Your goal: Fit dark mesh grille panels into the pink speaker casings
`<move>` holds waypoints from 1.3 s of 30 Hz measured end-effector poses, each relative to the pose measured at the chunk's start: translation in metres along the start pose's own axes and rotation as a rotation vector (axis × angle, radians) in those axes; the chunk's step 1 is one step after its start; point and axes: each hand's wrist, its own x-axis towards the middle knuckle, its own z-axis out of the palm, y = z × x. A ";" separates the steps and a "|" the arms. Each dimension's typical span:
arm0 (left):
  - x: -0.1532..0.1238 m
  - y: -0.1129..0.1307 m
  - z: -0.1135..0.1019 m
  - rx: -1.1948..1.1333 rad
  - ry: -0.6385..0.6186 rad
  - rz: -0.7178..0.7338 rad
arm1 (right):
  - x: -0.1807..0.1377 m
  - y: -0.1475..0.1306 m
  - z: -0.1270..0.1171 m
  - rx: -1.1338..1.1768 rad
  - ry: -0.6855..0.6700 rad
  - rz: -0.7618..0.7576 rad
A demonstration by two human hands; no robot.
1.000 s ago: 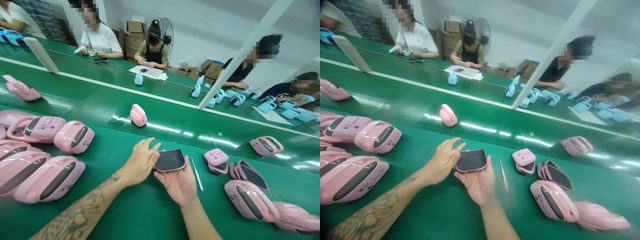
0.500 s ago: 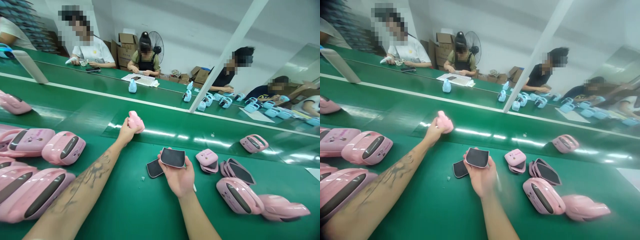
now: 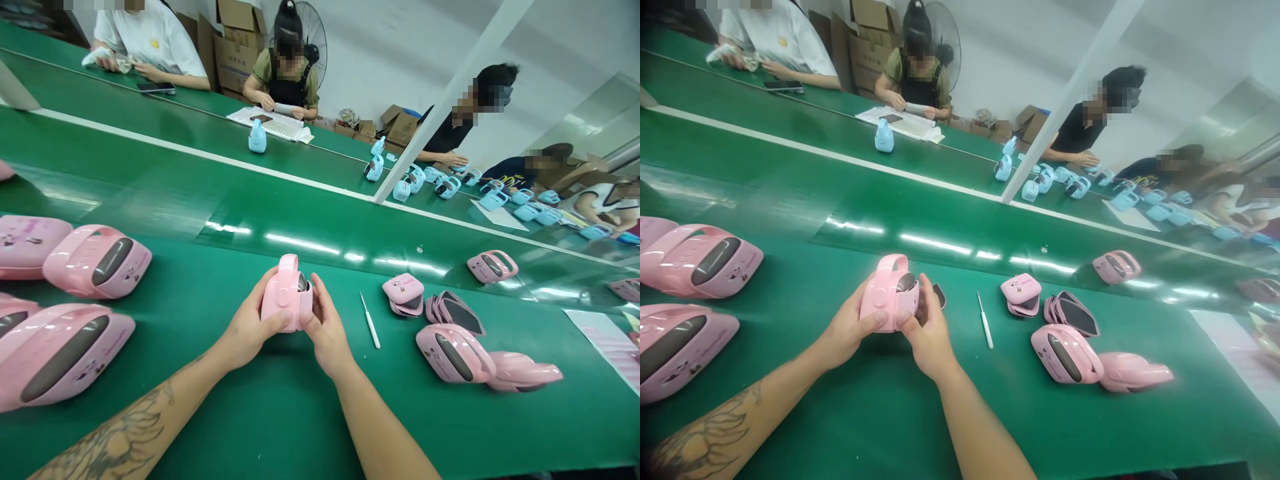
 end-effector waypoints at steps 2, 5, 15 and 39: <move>-0.001 -0.004 -0.002 0.086 0.036 -0.021 | -0.002 -0.001 0.002 -0.084 -0.022 0.003; -0.007 -0.014 -0.004 0.271 0.072 0.012 | -0.004 -0.003 0.004 -0.129 -0.018 0.020; -0.012 0.004 -0.004 0.559 0.249 0.259 | -0.017 -0.011 0.002 -0.173 -0.201 0.056; -0.007 0.026 -0.015 -0.259 -0.017 -0.334 | -0.016 -0.021 -0.015 -0.962 -0.295 -0.732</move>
